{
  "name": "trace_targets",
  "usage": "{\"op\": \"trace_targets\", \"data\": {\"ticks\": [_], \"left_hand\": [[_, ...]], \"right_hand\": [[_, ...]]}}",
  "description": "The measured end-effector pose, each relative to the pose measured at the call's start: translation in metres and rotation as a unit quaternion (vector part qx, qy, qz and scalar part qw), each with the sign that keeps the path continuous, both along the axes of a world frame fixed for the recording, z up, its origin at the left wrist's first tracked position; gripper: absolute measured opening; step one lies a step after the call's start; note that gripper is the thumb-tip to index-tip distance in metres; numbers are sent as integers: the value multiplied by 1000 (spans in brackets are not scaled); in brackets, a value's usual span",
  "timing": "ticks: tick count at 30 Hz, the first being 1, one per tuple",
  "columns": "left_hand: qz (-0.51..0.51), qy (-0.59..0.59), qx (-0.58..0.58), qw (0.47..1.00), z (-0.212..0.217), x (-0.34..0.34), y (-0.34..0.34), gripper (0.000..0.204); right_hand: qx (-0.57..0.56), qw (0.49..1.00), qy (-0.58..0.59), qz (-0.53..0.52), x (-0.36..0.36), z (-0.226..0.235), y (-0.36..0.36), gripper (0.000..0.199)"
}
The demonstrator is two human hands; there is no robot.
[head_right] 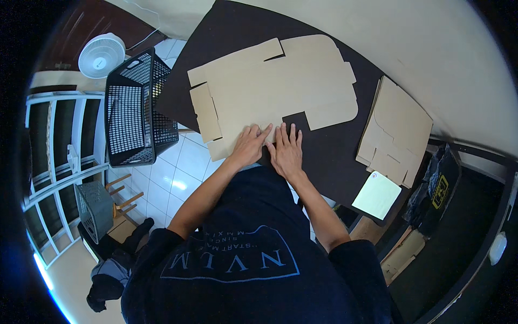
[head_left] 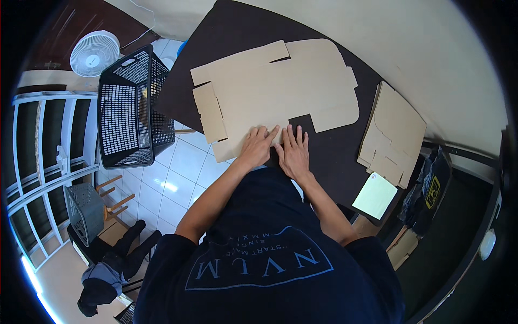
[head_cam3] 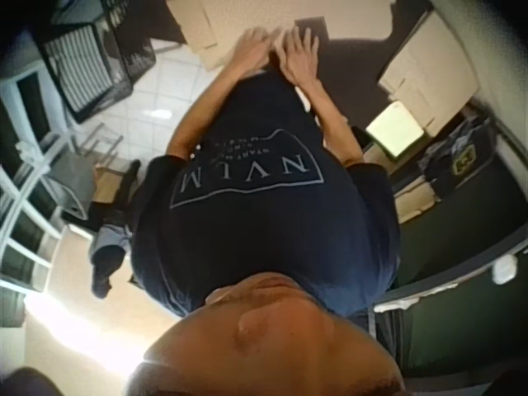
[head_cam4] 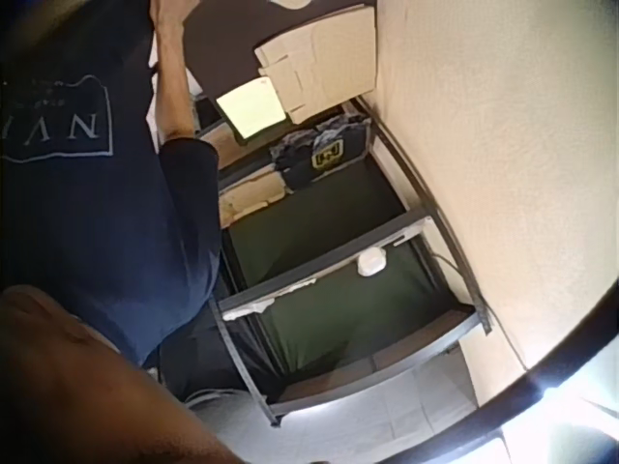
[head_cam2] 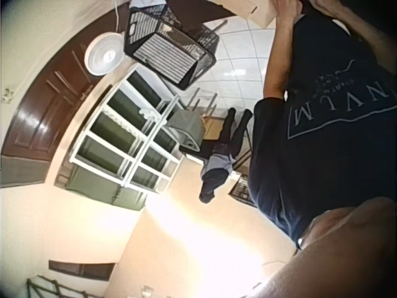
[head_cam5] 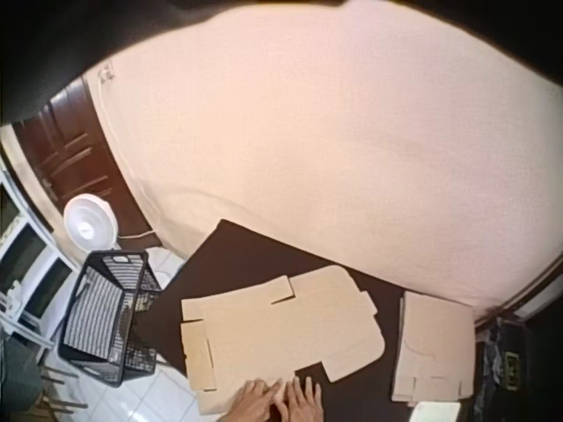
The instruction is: The person assembles storage boxes by folding flat cardboard templates by hand.
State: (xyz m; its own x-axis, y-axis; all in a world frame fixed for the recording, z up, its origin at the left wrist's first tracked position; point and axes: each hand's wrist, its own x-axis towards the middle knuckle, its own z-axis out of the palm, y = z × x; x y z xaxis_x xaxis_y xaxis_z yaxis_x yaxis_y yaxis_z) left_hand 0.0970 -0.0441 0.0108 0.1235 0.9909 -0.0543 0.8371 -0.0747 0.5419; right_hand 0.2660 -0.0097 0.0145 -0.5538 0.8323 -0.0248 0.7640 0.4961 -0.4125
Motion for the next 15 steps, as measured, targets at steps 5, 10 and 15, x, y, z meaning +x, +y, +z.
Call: {"op": "trace_targets", "data": {"ticks": [5, 10, 15], "left_hand": [[-7, 14, -21, 1000, -1, -2, 0, 62], [114, -233, -52, 964, -14, -13, 8, 55], [54, -122, -3, 991, 1, -4, 5, 46]], "right_hand": [[-33, 999, -29, 10, 17, 17, -11, 59], [-276, 960, 25, -35, 50, 39, 24, 56], [-92, 901, 139, -400, 114, -9, 95, 34]]}}
